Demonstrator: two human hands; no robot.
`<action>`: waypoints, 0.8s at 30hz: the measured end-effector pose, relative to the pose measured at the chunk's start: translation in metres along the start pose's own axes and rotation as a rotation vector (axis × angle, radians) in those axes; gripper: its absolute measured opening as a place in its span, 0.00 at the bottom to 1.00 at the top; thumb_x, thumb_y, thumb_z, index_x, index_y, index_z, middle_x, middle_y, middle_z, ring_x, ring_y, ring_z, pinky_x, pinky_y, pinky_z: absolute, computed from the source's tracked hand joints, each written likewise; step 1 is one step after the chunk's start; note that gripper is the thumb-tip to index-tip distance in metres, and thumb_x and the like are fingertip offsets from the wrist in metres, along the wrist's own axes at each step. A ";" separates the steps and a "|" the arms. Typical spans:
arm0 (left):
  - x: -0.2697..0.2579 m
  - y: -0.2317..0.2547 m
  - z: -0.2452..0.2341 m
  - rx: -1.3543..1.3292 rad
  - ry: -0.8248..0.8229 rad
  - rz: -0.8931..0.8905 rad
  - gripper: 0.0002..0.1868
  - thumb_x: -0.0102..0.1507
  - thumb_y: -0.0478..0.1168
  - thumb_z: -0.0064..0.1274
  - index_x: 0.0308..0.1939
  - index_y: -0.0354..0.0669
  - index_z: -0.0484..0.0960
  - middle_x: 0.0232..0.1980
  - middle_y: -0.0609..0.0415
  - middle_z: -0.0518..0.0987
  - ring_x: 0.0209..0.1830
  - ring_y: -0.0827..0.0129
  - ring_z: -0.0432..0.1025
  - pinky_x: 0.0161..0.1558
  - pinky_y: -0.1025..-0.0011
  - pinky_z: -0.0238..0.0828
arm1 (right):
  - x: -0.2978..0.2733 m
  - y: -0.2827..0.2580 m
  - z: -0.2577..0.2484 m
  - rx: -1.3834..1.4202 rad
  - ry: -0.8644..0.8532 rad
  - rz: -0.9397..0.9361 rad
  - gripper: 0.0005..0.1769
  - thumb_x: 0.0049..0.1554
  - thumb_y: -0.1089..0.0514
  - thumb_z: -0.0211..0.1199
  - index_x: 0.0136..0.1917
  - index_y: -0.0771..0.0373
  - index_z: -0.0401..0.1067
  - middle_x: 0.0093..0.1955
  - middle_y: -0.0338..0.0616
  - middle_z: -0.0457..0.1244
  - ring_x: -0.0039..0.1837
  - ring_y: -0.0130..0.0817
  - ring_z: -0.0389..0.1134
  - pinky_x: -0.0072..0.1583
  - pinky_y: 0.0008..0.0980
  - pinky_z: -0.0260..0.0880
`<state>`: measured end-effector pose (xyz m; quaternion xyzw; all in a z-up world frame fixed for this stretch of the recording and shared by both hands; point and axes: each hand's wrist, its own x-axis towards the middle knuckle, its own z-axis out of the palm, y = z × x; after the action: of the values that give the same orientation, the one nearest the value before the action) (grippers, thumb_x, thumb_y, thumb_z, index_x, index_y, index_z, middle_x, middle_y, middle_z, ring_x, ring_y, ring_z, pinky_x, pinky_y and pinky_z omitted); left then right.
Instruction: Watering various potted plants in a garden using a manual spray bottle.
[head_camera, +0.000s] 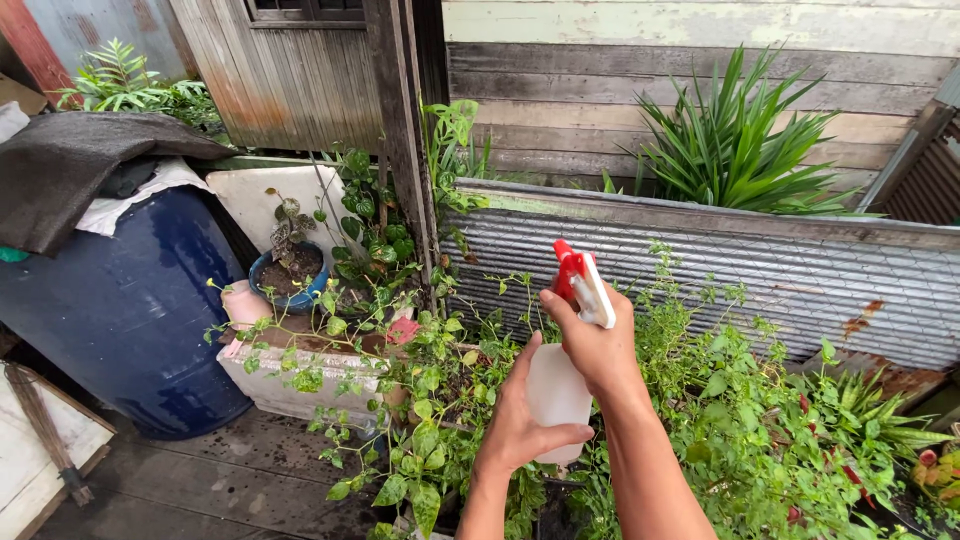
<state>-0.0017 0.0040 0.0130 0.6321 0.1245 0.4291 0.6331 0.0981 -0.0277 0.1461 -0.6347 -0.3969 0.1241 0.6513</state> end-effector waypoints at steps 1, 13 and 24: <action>-0.001 -0.002 0.000 -0.071 -0.023 0.012 0.64 0.38 0.34 0.73 0.76 0.48 0.57 0.63 0.44 0.78 0.58 0.53 0.76 0.57 0.56 0.77 | -0.001 -0.001 0.000 0.006 -0.018 -0.007 0.11 0.50 0.62 0.70 0.48 0.67 0.81 0.38 0.43 0.71 0.38 0.29 0.65 0.41 0.28 0.66; -0.035 -0.051 0.024 -0.003 0.019 -0.148 0.56 0.39 0.41 0.72 0.70 0.42 0.63 0.58 0.45 0.79 0.53 0.54 0.78 0.54 0.58 0.76 | -0.002 0.079 -0.004 -0.203 -0.146 0.233 0.08 0.50 0.63 0.72 0.43 0.68 0.76 0.36 0.44 0.67 0.36 0.32 0.64 0.41 0.31 0.65; -0.055 -0.075 0.029 0.157 -0.009 -0.228 0.56 0.40 0.47 0.73 0.69 0.40 0.62 0.58 0.44 0.78 0.55 0.53 0.76 0.54 0.57 0.75 | -0.015 0.111 -0.008 -0.374 -0.230 0.227 0.09 0.49 0.59 0.72 0.39 0.66 0.76 0.33 0.41 0.67 0.35 0.32 0.63 0.43 0.31 0.66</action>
<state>0.0139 -0.0421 -0.0712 0.6632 0.2259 0.3406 0.6270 0.1315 -0.0257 0.0387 -0.7664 -0.4105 0.1923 0.4552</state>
